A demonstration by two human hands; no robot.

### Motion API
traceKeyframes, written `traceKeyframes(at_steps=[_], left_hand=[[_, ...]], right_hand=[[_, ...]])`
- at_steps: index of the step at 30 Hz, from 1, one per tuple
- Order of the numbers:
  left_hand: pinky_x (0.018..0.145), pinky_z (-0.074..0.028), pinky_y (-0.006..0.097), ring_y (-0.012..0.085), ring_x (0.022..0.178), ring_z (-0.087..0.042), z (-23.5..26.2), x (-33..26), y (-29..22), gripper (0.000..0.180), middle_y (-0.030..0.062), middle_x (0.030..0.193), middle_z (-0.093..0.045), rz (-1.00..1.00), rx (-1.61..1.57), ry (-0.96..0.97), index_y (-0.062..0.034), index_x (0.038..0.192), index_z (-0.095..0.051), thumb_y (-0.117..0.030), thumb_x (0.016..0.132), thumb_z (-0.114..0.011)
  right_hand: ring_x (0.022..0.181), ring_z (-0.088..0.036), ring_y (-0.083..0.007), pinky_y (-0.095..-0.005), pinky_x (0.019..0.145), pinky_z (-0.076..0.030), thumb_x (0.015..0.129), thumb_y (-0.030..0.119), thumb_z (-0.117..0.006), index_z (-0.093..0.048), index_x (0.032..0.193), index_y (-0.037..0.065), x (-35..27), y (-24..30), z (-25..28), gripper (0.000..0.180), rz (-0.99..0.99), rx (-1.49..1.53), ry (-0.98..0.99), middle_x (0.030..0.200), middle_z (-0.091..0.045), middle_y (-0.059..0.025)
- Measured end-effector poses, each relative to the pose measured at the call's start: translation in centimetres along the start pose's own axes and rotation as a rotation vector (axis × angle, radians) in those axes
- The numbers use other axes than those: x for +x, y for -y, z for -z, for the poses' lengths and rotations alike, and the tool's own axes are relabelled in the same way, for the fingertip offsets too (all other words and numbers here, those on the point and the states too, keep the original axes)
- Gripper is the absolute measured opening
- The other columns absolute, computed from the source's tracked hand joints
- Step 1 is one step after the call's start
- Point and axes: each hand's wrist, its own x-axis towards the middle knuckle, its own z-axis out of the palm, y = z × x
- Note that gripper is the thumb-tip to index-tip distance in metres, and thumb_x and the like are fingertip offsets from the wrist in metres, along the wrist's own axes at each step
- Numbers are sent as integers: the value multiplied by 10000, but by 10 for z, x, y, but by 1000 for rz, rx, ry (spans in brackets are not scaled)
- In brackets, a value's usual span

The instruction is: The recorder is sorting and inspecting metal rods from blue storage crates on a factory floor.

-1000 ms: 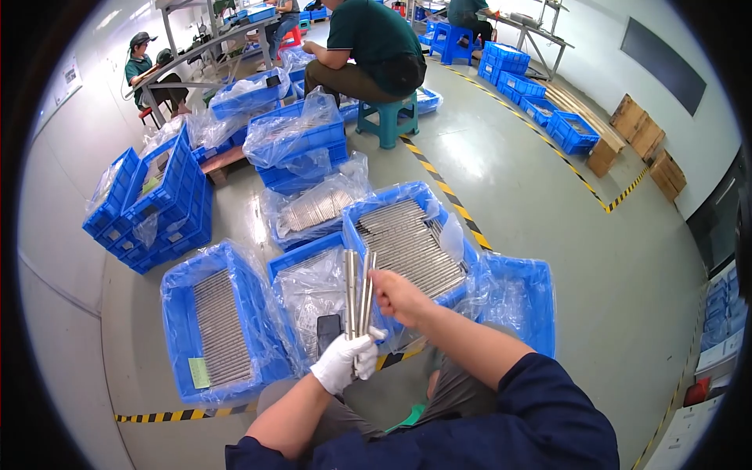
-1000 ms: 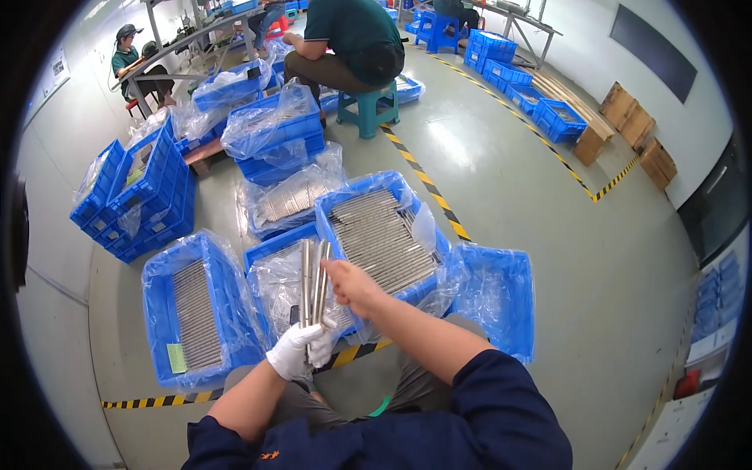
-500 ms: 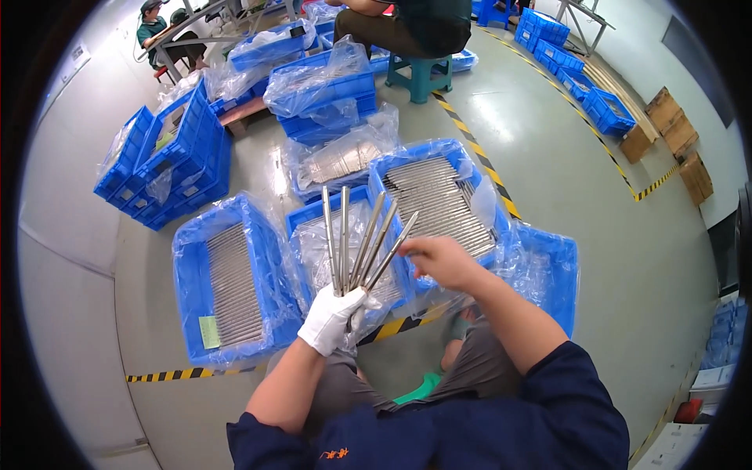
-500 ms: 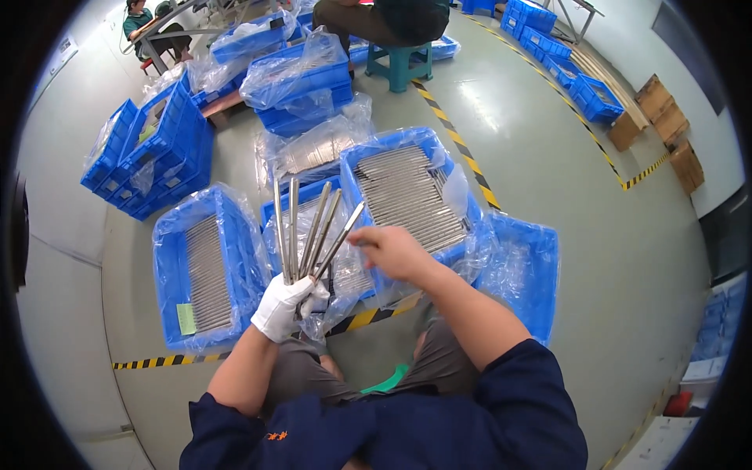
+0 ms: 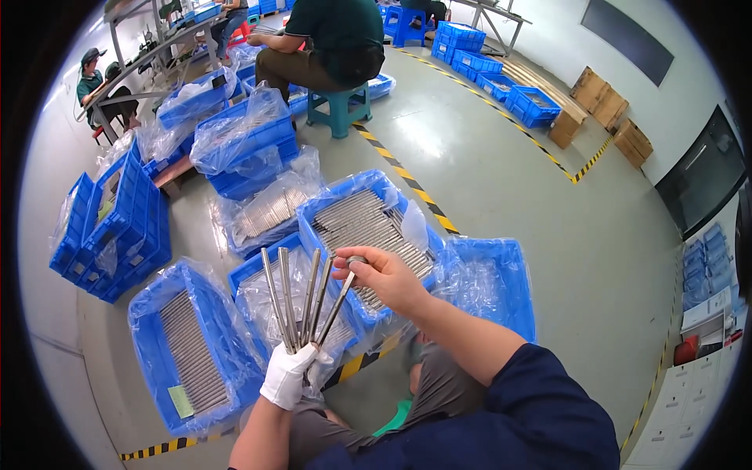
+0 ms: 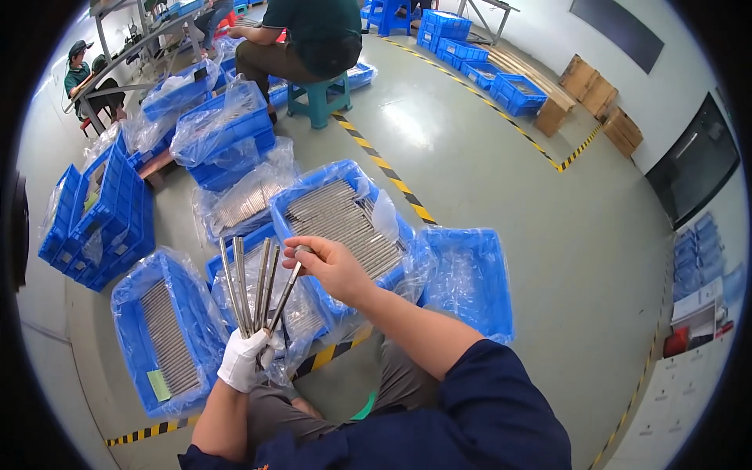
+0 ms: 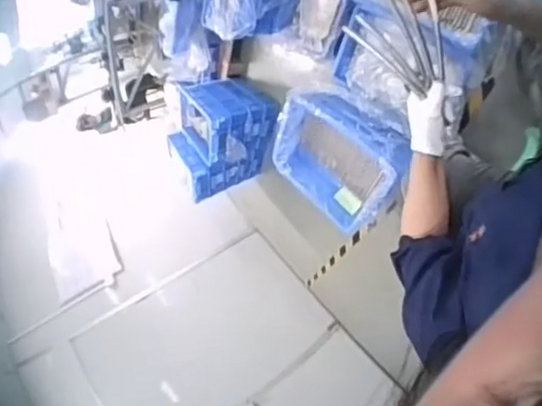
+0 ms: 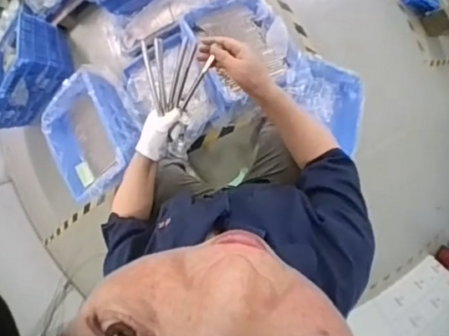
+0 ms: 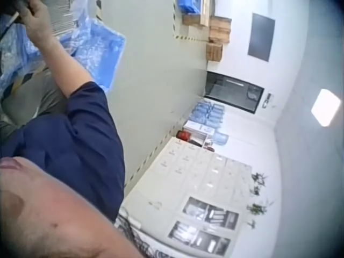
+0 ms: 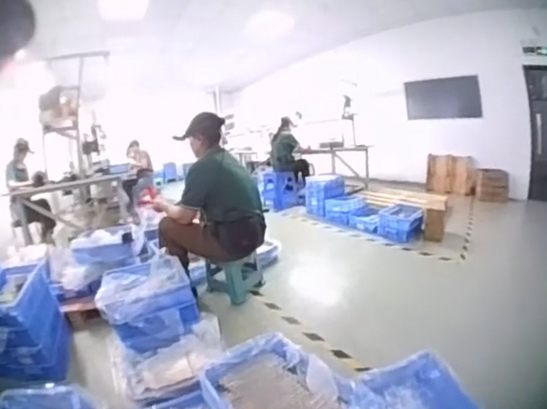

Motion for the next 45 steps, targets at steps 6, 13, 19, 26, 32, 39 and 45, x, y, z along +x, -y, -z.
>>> traceKeyframes(at_steps=[6,13,19,26,32,39,45], left_hand=[[405,-319,207,74,429,-435,-5,-7,3,181,16,526,-526,22,-11,-13,-37,685,-586,-186,788,-583],[400,-325,212,79,438,-448,-13,-8,10,155,45,562,-556,-60,27,-101,-35,671,-573,-159,764,-564],[401,-344,220,88,426,-447,-3,-11,6,196,47,567,-548,-23,1,4,-27,699,-573,-205,781,-559],[387,-325,218,87,405,-442,26,-14,-14,202,68,560,-561,84,26,107,-8,691,-579,-195,768,-594],[395,-323,212,78,397,-418,32,-16,-10,182,81,620,-590,62,130,146,-16,782,-573,-194,767,-609],[399,-323,206,72,389,-407,31,-18,-11,195,75,610,-587,88,81,159,-17,795,-568,-205,768,-609],[459,-391,211,74,520,-499,24,-20,-17,148,47,632,-583,59,254,-2,-19,804,-563,-163,769,-569]], right_hand=[[876,-592,-141,-234,719,-451,854,48,-473,-526,1092,7,-11,-13,-13,248,336,-507,-208,955,-599,-96],[901,-576,-121,-216,753,-438,862,7,-439,-520,1083,-10,-8,-22,-17,236,386,-498,-264,962,-584,-89],[956,-572,-166,-238,780,-445,866,19,-438,-493,1135,-12,-10,-10,-15,277,257,-382,-127,1045,-558,-102],[1028,-528,-183,-282,850,-440,796,-96,-468,-443,1207,-15,-15,32,19,420,-82,-311,369,1169,-510,-102],[959,-553,-149,-256,806,-462,679,-145,-580,-545,1071,3,-17,40,22,421,-159,-358,385,1027,-577,-93],[889,-582,-154,-266,783,-482,691,-125,-588,-541,1050,-16,-15,32,19,378,-197,-295,338,977,-589,-98],[827,-586,-133,-259,745,-480,766,30,-605,-550,1042,8,-14,29,11,282,-320,-384,190,895,-605,-87]])
